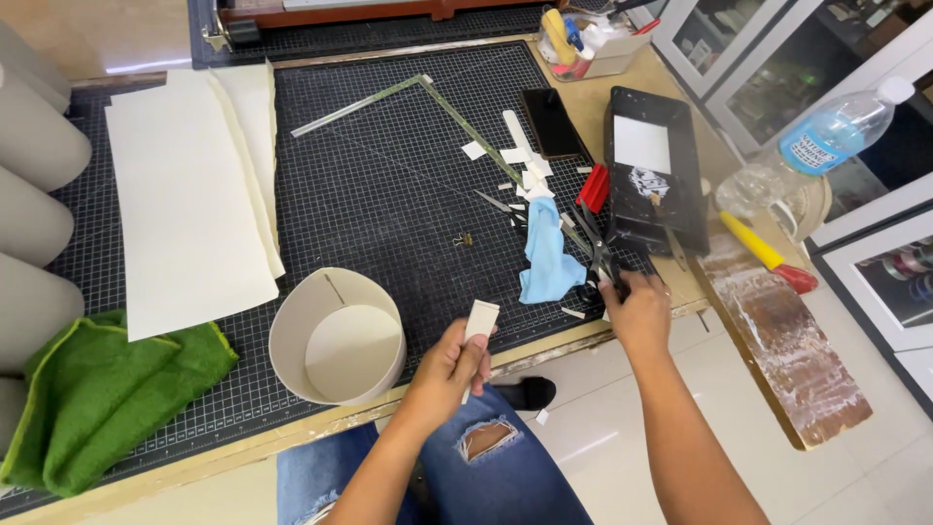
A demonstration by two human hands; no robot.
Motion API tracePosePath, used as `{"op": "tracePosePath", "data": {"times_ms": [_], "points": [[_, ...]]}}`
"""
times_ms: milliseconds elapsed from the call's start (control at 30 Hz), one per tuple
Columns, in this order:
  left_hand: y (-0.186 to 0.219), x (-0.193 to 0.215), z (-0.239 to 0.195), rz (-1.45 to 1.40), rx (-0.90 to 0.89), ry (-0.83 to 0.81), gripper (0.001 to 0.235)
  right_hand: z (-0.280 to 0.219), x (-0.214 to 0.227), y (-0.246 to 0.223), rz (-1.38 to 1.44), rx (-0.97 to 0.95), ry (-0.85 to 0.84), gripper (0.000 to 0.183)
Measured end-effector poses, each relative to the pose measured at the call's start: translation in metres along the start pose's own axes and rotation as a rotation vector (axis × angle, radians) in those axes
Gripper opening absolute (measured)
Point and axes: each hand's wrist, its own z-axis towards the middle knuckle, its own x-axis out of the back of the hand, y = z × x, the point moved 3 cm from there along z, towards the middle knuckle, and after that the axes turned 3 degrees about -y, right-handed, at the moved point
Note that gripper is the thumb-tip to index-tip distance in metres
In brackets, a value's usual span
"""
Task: Assembling and finishing cylindrical paper containers using scissors and a brush
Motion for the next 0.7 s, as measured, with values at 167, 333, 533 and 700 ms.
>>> {"op": "tracePosePath", "data": {"times_ms": [167, 333, 533, 700], "points": [[-0.008, -0.001, 0.006, -0.228, 0.003, -0.05, 0.024, 0.026, -0.023, 0.009, -0.128, -0.029, -0.247, 0.058], [0.0, -0.002, 0.006, -0.408, -0.006, -0.059, 0.021, 0.043, -0.041, 0.047, -0.167, -0.072, -0.475, 0.061], [0.016, 0.002, 0.021, -0.43, -0.006, 0.066, 0.024, -0.007, 0.018, 0.05, 0.221, -0.211, -0.438, 0.049], [0.024, 0.003, 0.034, -0.1, -0.218, 0.091, 0.03, -0.06, 0.01, 0.088, 0.715, -0.327, -0.444, 0.043]]}}
